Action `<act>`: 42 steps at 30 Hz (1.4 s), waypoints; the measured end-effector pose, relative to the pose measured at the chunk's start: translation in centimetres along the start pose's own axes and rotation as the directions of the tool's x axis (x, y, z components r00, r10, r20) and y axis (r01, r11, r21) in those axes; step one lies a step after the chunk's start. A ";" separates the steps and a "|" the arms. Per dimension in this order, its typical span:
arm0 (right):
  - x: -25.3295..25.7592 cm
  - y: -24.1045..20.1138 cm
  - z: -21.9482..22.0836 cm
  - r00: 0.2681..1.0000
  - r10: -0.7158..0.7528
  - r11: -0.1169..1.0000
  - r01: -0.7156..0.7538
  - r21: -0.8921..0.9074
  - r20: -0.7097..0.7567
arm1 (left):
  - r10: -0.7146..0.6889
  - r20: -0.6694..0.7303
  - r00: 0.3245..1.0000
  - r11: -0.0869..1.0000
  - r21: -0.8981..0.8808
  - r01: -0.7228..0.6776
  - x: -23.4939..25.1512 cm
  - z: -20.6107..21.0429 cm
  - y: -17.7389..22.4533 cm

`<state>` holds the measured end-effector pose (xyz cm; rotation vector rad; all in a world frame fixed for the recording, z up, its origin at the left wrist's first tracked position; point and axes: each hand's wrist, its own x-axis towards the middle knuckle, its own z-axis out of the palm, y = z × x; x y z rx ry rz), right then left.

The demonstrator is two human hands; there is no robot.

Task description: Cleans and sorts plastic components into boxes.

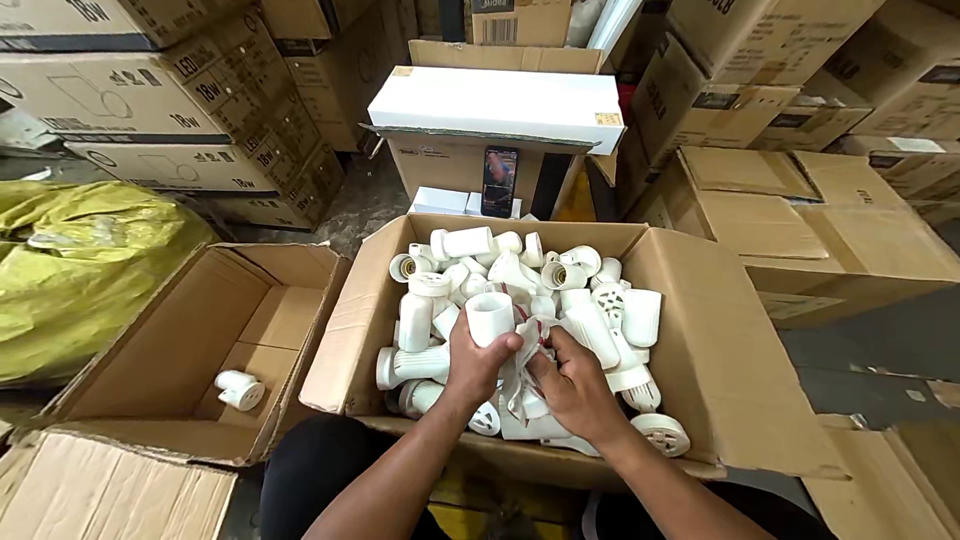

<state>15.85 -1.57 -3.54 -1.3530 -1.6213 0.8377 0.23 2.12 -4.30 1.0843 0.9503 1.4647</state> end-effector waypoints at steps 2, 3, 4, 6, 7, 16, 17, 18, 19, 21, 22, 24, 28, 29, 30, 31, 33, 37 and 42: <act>-0.2 -0.3 0.5 0.996 -0.039 0.997 0.044 0.061 -0.086 | 0.059 0.039 0.998 0.998 0.034 -0.060 -0.1 -0.1 0.5; -0.2 -0.5 0.6 0.989 -0.037 0.994 0.052 0.100 -0.142 | 0.116 0.080 0.990 0.990 0.070 -0.122 -0.4 -0.1 0.6; 0.0 -0.8 0.4 0.977 0.013 0.983 0.027 0.180 -0.215 | 0.213 0.159 0.964 0.963 0.130 -0.234 -0.9 -0.2 0.7; 1.2 -0.8 -0.5 0.940 0.222 0.900 -0.096 0.426 -0.258 | 0.447 0.374 0.813 0.807 0.223 -0.547 -1.2 -0.2 0.7; 1.9 -0.6 -1.0 0.911 0.311 0.837 -0.128 0.531 -0.271 | 0.513 0.433 0.742 0.726 0.243 -0.644 -0.9 -0.2 0.6; 0.8 -2.8 -3.7 0.973 0.139 0.958 -0.179 0.222 0.184 | 0.473 0.535 0.700 0.391 0.584 -0.711 0.4 -1.7 0.3; 0.8 -2.6 -3.4 0.975 0.156 0.980 -0.174 0.101 0.160 | 0.454 0.578 0.678 0.331 0.598 -0.730 0.3 -1.5 0.5; 0.8 -2.4 -3.3 0.979 0.153 0.988 -0.153 -0.014 0.132 | 0.432 0.606 0.668 0.303 0.600 -0.740 0.2 -1.4 0.6; 0.7 -2.3 -3.2 0.987 0.126 0.985 -0.112 -0.130 0.098 | 0.406 0.621 0.670 0.308 0.597 -0.740 0.1 -1.3 0.7; 0.7 -2.1 -3.0 0.999 -0.017 0.941 0.025 -0.338 0.027 | 0.348 0.624 0.700 0.388 0.584 -0.713 0.1 -1.1 0.8; 0.7 -2.0 -2.9 0.992 -0.123 0.901 0.108 -0.421 -0.008 | 0.318 0.626 0.712 0.435 0.570 -0.697 0.2 -1.0 1.0; 1.2 -1.6 -3.0 0.926 -0.371 0.795 0.275 -0.541 -0.074 | 0.248 0.641 0.726 0.527 0.540 -0.656 0.9 -1.0 1.8; 3.0 -1.6 -4.8 0.758 -0.475 0.863 0.301 -0.406 -0.447 | 0.071 0.681 0.729 0.846 0.346 -0.406 1.4 -1.6 3.7; 3.6 -2.0 -6.0 0.773 -0.291 0.956 0.248 -0.154 -0.564 | 0.080 0.673 0.735 0.893 0.279 -0.353 1.2 -1.8 3.8; 4.3 -2.3 -7.1 0.779 -0.056 0.969 0.194 0.154 -0.625 | 0.104 0.651 0.752 0.916 0.231 -0.327 1.1 -2.1 3.7; 4.7 -2.4 -7.9 0.789 0.170 0.880 0.149 0.451 -0.591 | 0.129 0.620 0.774 0.923 0.210 -0.322 1.1 -2.5 3.4; 4.6 -2.1 -8.6 0.842 0.397 0.642 0.029 0.766 -0.364 | 0.170 0.542 0.823 0.916 0.222 -0.336 1.5 -3.0 3.0; 2.9 -1.4 -7.2 0.944 0.270 0.745 -0.081 0.662 -0.189 | 0.285 0.467 0.837 0.821 0.331 -0.465 2.0 -3.1 2.8; 1.2 -3.0 -5.1 0.989 0.065 0.952 -0.102 0.288 0.136 | 0.422 0.544 0.725 0.388 0.615 -0.687 1.2 -2.1 1.6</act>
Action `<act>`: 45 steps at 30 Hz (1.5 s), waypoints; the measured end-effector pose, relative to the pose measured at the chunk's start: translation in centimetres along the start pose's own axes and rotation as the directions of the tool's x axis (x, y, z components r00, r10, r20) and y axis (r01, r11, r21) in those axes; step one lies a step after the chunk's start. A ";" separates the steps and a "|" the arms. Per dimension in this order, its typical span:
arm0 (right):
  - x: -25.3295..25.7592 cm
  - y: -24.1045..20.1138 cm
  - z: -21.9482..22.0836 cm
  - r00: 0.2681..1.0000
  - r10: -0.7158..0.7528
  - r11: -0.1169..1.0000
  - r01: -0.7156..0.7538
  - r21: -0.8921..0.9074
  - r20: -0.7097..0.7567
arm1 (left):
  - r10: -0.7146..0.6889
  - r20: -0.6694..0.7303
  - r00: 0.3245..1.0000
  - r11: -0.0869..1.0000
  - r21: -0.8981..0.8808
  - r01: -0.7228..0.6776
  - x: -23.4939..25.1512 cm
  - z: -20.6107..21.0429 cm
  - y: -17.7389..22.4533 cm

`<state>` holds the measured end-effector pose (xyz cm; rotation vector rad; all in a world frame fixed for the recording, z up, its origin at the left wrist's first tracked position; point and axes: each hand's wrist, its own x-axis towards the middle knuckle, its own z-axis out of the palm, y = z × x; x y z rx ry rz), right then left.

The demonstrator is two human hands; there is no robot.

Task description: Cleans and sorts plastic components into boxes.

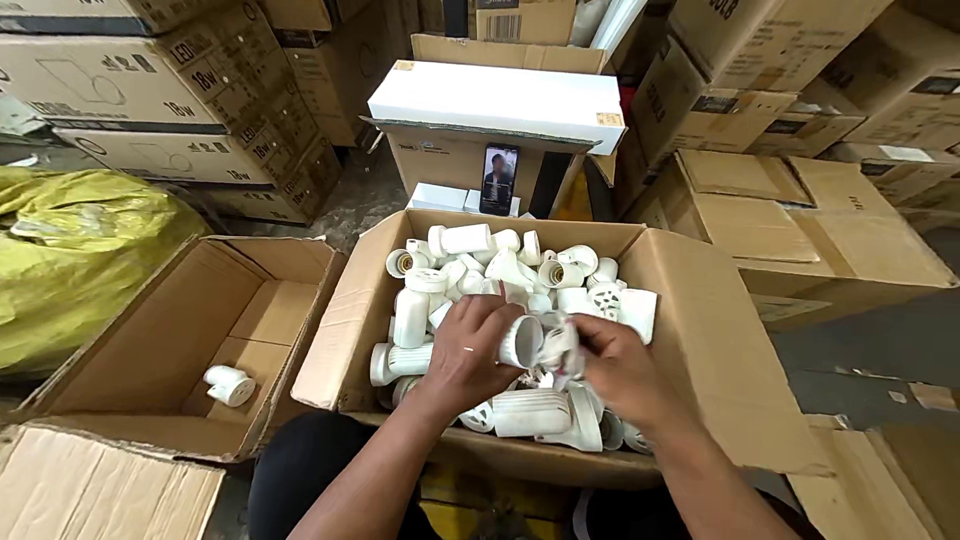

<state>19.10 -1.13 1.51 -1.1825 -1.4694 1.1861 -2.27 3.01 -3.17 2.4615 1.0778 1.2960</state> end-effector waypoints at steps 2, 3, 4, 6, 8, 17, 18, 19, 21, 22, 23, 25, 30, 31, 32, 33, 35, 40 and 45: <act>0.1 0.7 1.3 0.998 0.068 0.983 -0.070 -0.167 -0.016 | 0.067 0.014 0.998 0.988 0.136 -0.068 -0.3 0.4 0.7; 0.1 1.2 1.8 0.997 0.058 0.955 -0.071 -0.289 -0.053 | 0.092 0.024 0.995 0.980 0.177 -0.095 -0.4 0.6 0.9; 0.0 1.7 2.2 0.997 0.019 0.904 -0.051 -0.424 -0.081 | 0.102 0.042 0.994 0.976 0.190 -0.108 -0.5 0.7 1.1; -0.2 2.5 2.8 0.978 -0.182 0.743 0.067 -0.666 -0.104 | 0.104 0.092 0.990 0.981 0.156 -0.117 -0.4 0.4 0.9; -0.2 2.8 3.1 0.930 -0.355 0.607 0.152 -0.780 -0.095 | 0.125 0.135 0.983 0.979 0.146 -0.145 0.1 -0.4 0.7; -0.3 2.4 3.2 0.999 -0.053 0.788 0.039 -0.614 -0.004 | 0.036 0.296 0.955 0.980 0.176 -0.092 -0.1 -1.3 1.2; -0.3 2.9 3.7 0.993 -0.105 0.733 0.043 -0.679 -0.050 | 0.047 0.272 0.961 0.963 0.243 -0.116 -0.2 -1.0 1.5; -0.3 3.2 4.0 0.986 -0.148 0.689 0.043 -0.724 -0.082 | 0.055 0.263 0.963 0.950 0.284 -0.132 -0.3 -0.8 1.7; -0.7 3.5 4.1 0.965 -0.257 0.628 0.121 -0.769 -0.058 | 0.070 0.286 0.956 0.957 0.251 -0.146 -0.2 -1.3 1.6; -0.8 3.5 3.7 0.946 -0.322 0.598 0.220 -0.771 0.019 | 0.074 0.318 0.945 0.972 0.187 -0.139 -0.1 -1.8 1.5; -0.9 3.4 3.0 0.916 -0.379 0.556 0.338 -0.759 0.131 | 0.079 0.358 0.930 0.986 0.112 -0.127 -0.1 -2.4 1.3; -0.5 2.9 1.8 0.825 -0.469 0.440 0.529 -0.726 0.316 | 0.077 0.424 0.902 0.997 -0.009 -0.081 0.3 -3.4 1.1; -0.3 1.8 -0.7 0.844 -0.525 0.757 0.401 -0.516 -0.115 | -0.080 0.419 0.904 0.928 -0.299 0.221 0.0 -4.3 -0.6; 0.1 1.5 -1.3 0.867 -0.432 0.877 0.338 -0.342 -0.249 | -0.107 0.393 0.913 0.910 -0.332 0.250 -0.2 -4.2 -0.9; 0.6 1.6 -1.8 0.880 -0.332 0.941 0.287 -0.177 -0.341 | -0.129 0.370 0.920 0.896 -0.354 0.268 -0.3 -4.2 -1.1; 1.0 1.9 -2.2 0.893 -0.243 0.969 0.236 -0.065 -0.379 | -0.151 0.353 0.923 0.884 -0.369 0.286 -0.2 -4.1 -1.2; 1.4 2.4 -2.7 0.936 -0.117 0.992 0.125 0.005 -0.332 | -0.176 0.319 0.931 0.859 -0.413 0.304 0.0 -3.8 -1.1; 1.0 1.7 -2.4 0.968 0.088 0.983 -0.047 0.177 -0.236 | -0.342 0.286 0.895 0.549 -0.712 0.438 0.9 -3.5 -0.7; 0.7 1.0 0.9 0.915 0.178 0.850 0.043 0.525 -0.363 | -0.673 0.341 0.657 -0.122 -0.926 0.356 1.5 -1.0 -0.9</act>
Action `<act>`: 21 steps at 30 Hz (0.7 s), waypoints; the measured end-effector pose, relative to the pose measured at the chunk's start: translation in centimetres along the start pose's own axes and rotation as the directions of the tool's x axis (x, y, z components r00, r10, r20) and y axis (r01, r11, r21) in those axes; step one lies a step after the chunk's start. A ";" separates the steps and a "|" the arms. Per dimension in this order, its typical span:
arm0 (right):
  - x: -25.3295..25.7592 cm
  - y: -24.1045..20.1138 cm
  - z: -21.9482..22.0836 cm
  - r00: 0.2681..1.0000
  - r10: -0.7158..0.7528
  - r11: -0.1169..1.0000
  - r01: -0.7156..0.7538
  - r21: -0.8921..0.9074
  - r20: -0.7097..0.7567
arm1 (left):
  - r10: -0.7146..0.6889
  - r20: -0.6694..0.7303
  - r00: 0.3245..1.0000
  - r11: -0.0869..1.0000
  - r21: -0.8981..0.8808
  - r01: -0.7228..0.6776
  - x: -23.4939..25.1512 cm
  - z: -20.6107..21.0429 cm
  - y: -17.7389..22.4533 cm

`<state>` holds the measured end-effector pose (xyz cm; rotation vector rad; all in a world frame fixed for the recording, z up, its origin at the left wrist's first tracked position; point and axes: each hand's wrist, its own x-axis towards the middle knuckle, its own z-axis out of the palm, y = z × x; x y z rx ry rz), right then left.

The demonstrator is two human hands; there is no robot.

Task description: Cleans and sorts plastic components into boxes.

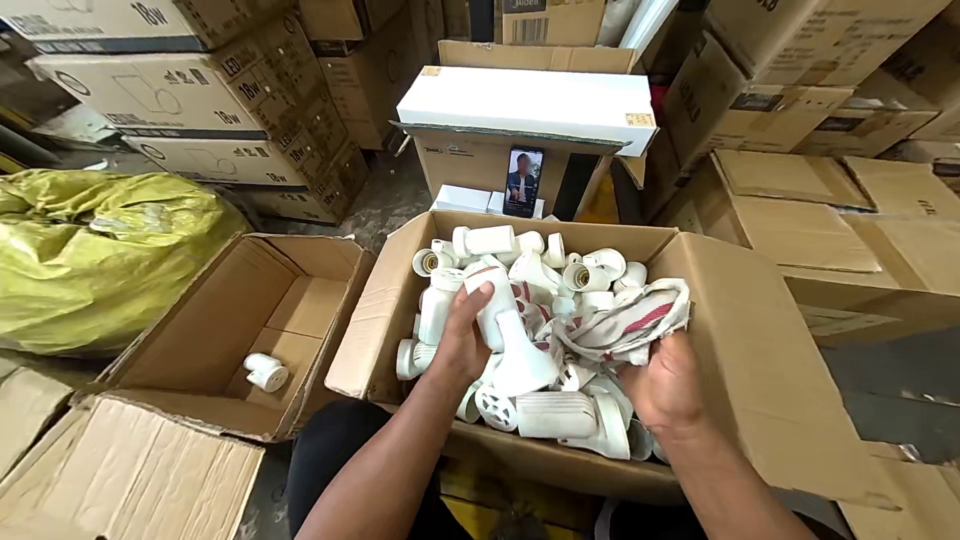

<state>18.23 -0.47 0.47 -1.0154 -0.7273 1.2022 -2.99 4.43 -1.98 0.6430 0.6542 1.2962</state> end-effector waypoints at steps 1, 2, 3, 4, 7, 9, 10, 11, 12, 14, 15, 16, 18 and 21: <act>-0.5 0.2 0.4 0.999 0.032 0.999 -0.032 0.004 0.017 | -0.024 -0.080 0.996 0.998 -0.064 0.019 0.1 0.5 -0.3; -0.9 0.5 0.6 0.997 0.043 0.998 -0.040 -0.054 0.058 | -0.048 -0.143 0.989 0.994 -0.107 0.033 0.2 0.8 -0.7; -1.4 0.9 0.7 0.991 0.024 0.988 -0.004 -0.155 0.129 | -0.066 -0.182 0.981 0.992 -0.119 0.045 0.3 0.9 -1.1; -1.9 1.2 0.8 0.974 -0.001 0.959 0.066 -0.274 0.229 | -0.071 -0.210 0.975 0.993 -0.108 0.049 0.3 0.9 -1.6; -2.6 2.0 1.3 0.907 0.118 0.841 0.125 -0.527 0.404 | -0.055 -0.246 0.968 0.997 -0.056 0.043 0.1 1.3 -2.5; -2.6 2.9 1.7 0.909 0.225 0.838 0.004 -0.546 0.351 | -0.113 -0.299 0.948 0.991 -0.100 0.087 -0.4 1.9 -2.7; -2.5 3.1 1.8 0.908 0.247 0.845 -0.031 -0.533 0.339 | -0.149 -0.310 0.939 0.985 -0.135 0.112 -0.7 2.0 -2.8; -2.4 3.2 1.8 0.910 0.232 0.849 -0.017 -0.529 0.343 | -0.162 -0.298 0.941 0.982 -0.138 0.126 -0.8 2.0 -3.0; -2.3 3.2 1.8 0.920 0.166 0.823 0.069 -0.564 0.355 | -0.146 -0.261 0.954 0.987 -0.102 0.123 -1.0 1.9 -3.0; -2.4 3.7 1.6 0.900 -0.120 0.562 0.409 -0.719 0.418 | -0.054 -0.120 0.991 0.995 0.076 0.064 -1.3 1.6 -2.8; -2.2 4.1 1.3 0.833 -0.273 0.383 0.553 -0.740 0.481 | -0.048 -0.082 0.995 0.989 0.138 0.059 -1.3 1.8 -2.5; -2.0 4.5 1.0 0.759 -0.374 0.264 0.638 -0.723 0.533 | -0.050 -0.072 0.996 0.984 0.169 0.062 -1.4 2.1 -2.4; -1.8 4.9 0.6 0.705 -0.457 0.314 0.698 -0.643 0.542 | -0.023 -0.086 0.996 0.992 0.123 0.033 -1.3 1.9 -2.4; -1.5 3.9 1.3 0.897 -0.380 0.771 0.441 -0.459 0.225 | -0.048 -0.154 0.987 0.999 -0.014 0.047 -1.0 1.5 -2.0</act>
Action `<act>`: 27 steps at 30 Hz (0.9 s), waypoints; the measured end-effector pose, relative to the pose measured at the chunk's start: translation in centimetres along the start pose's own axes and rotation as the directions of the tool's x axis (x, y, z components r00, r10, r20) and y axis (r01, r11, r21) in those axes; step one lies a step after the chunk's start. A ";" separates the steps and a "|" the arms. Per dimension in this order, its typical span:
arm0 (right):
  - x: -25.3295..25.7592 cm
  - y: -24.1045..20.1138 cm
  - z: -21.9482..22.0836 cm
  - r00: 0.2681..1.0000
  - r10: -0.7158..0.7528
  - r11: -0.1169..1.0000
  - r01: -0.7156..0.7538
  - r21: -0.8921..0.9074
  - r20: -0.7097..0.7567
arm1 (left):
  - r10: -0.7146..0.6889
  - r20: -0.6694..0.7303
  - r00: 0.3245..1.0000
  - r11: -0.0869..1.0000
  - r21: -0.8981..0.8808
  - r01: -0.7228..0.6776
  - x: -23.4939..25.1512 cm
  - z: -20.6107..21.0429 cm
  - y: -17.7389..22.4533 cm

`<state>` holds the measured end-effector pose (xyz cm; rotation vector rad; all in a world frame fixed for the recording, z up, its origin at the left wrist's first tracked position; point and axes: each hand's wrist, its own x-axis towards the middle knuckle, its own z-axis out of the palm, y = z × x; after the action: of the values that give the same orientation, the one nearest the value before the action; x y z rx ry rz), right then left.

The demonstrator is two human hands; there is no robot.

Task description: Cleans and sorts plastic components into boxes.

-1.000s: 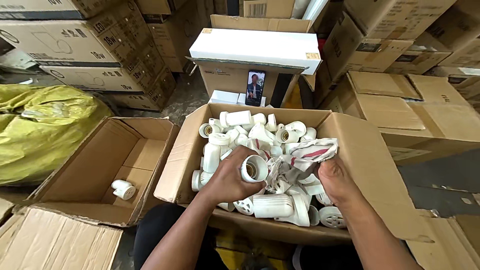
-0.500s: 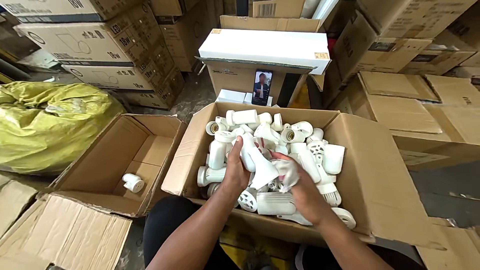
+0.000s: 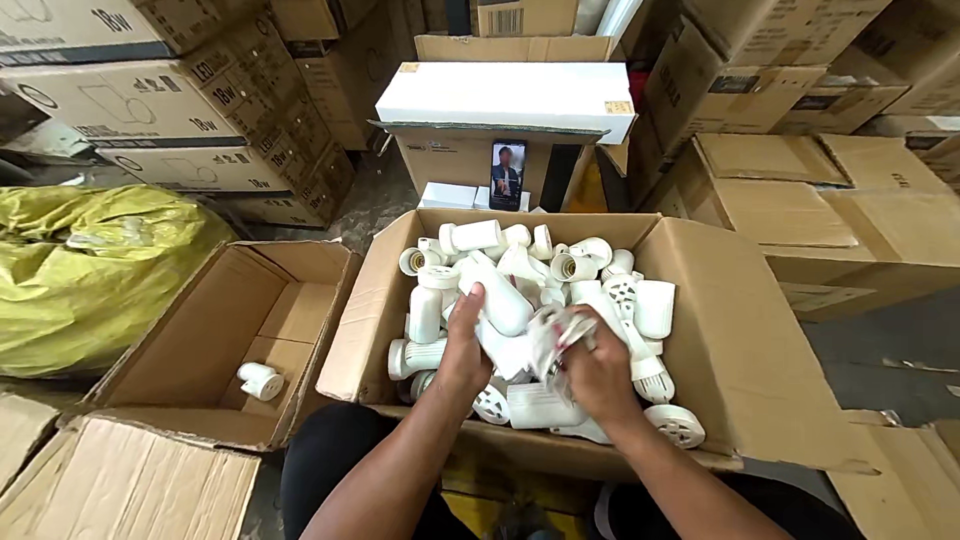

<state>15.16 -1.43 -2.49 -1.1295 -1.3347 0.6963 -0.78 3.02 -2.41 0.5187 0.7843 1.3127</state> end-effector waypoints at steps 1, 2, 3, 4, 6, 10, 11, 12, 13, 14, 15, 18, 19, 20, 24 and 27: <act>0.6 -0.3 -0.1 0.985 0.157 0.982 -0.148 0.119 -0.075 | -0.023 -0.044 0.999 0.998 -0.051 0.021 0.2 0.0 0.4; 1.3 -0.1 -0.5 0.959 0.262 0.946 -0.233 0.224 -0.111 | -0.037 -0.073 0.997 0.993 -0.115 0.028 0.5 -0.1 0.7; 1.8 0.2 -1.0 0.939 0.323 0.914 -0.277 0.296 -0.118 | -0.043 -0.106 0.993 0.984 -0.174 0.024 0.8 -0.2 1.1; 2.1 0.4 -1.4 0.930 0.350 0.892 -0.295 0.341 -0.110 | -0.059 -0.137 0.989 0.975 -0.221 0.027 1.0 -0.3 1.3; 2.3 0.4 -1.8 0.938 0.335 0.880 -0.276 0.386 -0.092 | -0.145 -0.185 0.972 0.947 -0.309 0.083 1.2 -0.5 1.7; 1.3 0.5 -1.4 0.958 0.283 0.906 -0.284 0.315 0.050 | -0.187 -0.140 0.972 0.919 -0.375 0.122 1.1 -0.5 1.1; 0.9 0.4 -1.2 0.969 0.219 0.939 -0.242 0.244 0.118 | -0.162 -0.102 0.981 0.923 -0.367 0.115 1.0 -0.4 0.7; 0.5 0.1 -0.9 0.972 0.144 0.971 -0.175 0.161 0.188 | -0.140 -0.063 0.988 0.933 -0.344 0.110 0.8 -0.3 0.4; 0.1 -0.2 -0.5 0.965 0.072 0.992 -0.094 0.078 0.251 | -0.123 -0.049 0.991 0.948 -0.301 0.103 0.5 0.0 0.2; -0.3 -0.5 -0.1 0.960 0.010 1.000 -0.013 0.009 0.280 | -0.098 -0.058 0.993 0.968 -0.237 0.082 0.1 0.6 0.2; -0.7 -0.5 0.4 0.956 -0.064 0.995 0.082 -0.050 0.285 | -0.071 -0.052 0.996 0.983 -0.175 0.061 -0.1 0.9 0.1; -1.3 0.2 0.5 0.883 -0.366 0.881 0.430 -0.196 0.293 | -0.026 0.049 0.998 0.997 -0.076 0.029 0.2 0.2 -0.7; -1.2 0.4 0.3 0.843 -0.440 0.814 0.520 -0.258 0.310 | -0.014 0.110 0.994 0.999 -0.032 0.018 0.3 0.0 -0.7; -1.1 0.6 0.2 0.805 -0.487 0.745 0.585 -0.320 0.339 | -0.012 0.169 0.986 1.000 0.027 0.007 0.2 -0.3 -0.6; -1.0 1.1 0.0 0.716 -0.527 0.636 0.690 -0.347 0.458 | 0.013 0.181 0.983 0.995 0.092 -0.030 0.0 -0.6 -0.6; -1.1 0.6 -0.3 0.841 -0.408 0.877 0.469 -0.102 0.355 | 0.040 0.096 0.995 0.999 0.001 -0.040 0.2 -0.7 -0.4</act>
<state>15.36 -2.25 -3.42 -0.8185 -1.8997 0.4279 -1.07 3.04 -3.16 0.5985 0.6991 1.3137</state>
